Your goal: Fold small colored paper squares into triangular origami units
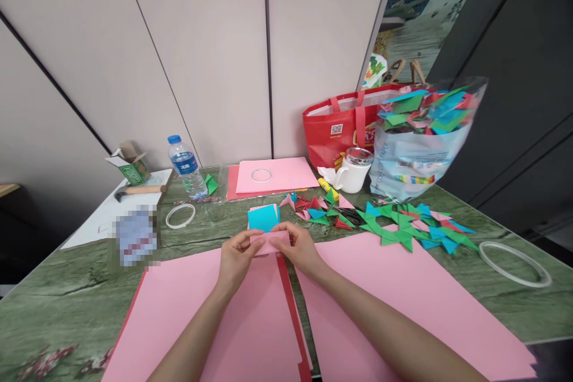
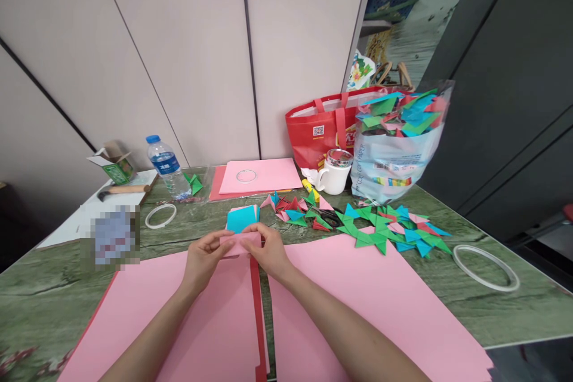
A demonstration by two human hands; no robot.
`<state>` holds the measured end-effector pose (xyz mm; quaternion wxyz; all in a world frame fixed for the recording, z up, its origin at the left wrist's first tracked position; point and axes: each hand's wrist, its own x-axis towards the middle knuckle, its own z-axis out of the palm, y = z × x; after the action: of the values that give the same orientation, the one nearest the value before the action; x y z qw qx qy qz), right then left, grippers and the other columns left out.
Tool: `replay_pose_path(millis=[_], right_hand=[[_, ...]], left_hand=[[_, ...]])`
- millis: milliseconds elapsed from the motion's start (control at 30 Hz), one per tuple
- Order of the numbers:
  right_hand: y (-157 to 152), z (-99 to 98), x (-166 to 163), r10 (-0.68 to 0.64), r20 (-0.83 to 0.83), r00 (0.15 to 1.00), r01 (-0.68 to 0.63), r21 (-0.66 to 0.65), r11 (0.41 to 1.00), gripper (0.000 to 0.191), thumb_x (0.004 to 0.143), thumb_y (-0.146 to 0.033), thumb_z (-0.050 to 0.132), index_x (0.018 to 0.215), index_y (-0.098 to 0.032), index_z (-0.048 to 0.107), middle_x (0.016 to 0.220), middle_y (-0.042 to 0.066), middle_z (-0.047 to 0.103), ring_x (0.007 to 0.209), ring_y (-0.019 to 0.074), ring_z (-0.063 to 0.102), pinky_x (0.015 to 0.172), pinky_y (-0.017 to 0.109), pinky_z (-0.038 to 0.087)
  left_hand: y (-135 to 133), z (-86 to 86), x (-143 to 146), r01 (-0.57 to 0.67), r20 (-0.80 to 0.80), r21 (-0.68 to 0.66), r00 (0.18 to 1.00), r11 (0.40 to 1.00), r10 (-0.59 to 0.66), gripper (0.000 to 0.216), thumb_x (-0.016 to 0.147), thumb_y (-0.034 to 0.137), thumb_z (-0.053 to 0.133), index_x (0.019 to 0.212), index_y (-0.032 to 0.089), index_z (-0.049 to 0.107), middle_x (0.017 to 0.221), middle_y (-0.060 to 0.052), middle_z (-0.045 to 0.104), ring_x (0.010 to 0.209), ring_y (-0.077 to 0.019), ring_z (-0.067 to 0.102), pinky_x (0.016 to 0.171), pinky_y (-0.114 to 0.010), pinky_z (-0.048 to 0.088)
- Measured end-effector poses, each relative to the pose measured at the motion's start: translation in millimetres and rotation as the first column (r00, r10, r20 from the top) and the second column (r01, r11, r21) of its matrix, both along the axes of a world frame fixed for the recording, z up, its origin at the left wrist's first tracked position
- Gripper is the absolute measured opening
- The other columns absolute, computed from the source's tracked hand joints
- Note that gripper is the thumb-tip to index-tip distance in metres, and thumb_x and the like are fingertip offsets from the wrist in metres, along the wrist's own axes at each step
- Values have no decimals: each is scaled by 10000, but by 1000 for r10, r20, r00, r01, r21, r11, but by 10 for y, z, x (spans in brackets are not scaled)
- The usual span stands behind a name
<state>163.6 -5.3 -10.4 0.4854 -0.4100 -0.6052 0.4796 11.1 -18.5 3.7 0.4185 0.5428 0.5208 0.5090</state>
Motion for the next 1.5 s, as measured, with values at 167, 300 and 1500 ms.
replay_pose_path(millis=[167, 300, 1500], right_hand=[[4, 32, 24, 4, 93, 996, -11, 79, 997, 330, 604, -245, 649, 914, -169, 565, 861, 24, 583, 724, 149, 534, 625, 249, 447], [18, 33, 36, -15, 125, 992, 7, 64, 998, 384, 570, -238, 679, 929, -175, 558, 856, 13, 574, 721, 142, 523, 632, 247, 426], [69, -11, 55, 215, -155, 964, -240, -164, 957, 399, 554, -149, 654, 920, -169, 496, 674, -46, 566, 571, 107, 582, 570, 261, 516]], left_hand=[[-14, 36, 15, -15, -33, 9, 999, 1000, 15, 258, 618, 340, 659, 768, 131, 654, 456, 86, 219, 427, -48, 194, 394, -178, 205], [-24, 51, 25, -31, -24, 25, 999, 999, 31, 250, 600, 342, 670, 743, 137, 667, 450, 87, 211, 415, -48, 207, 400, -181, 221], [47, -17, -63, -5, 10, -1, 1000, 1000, 5, 298, 582, 342, 682, 779, 119, 677, 463, 24, 548, 440, -106, 505, 415, -213, 440]])
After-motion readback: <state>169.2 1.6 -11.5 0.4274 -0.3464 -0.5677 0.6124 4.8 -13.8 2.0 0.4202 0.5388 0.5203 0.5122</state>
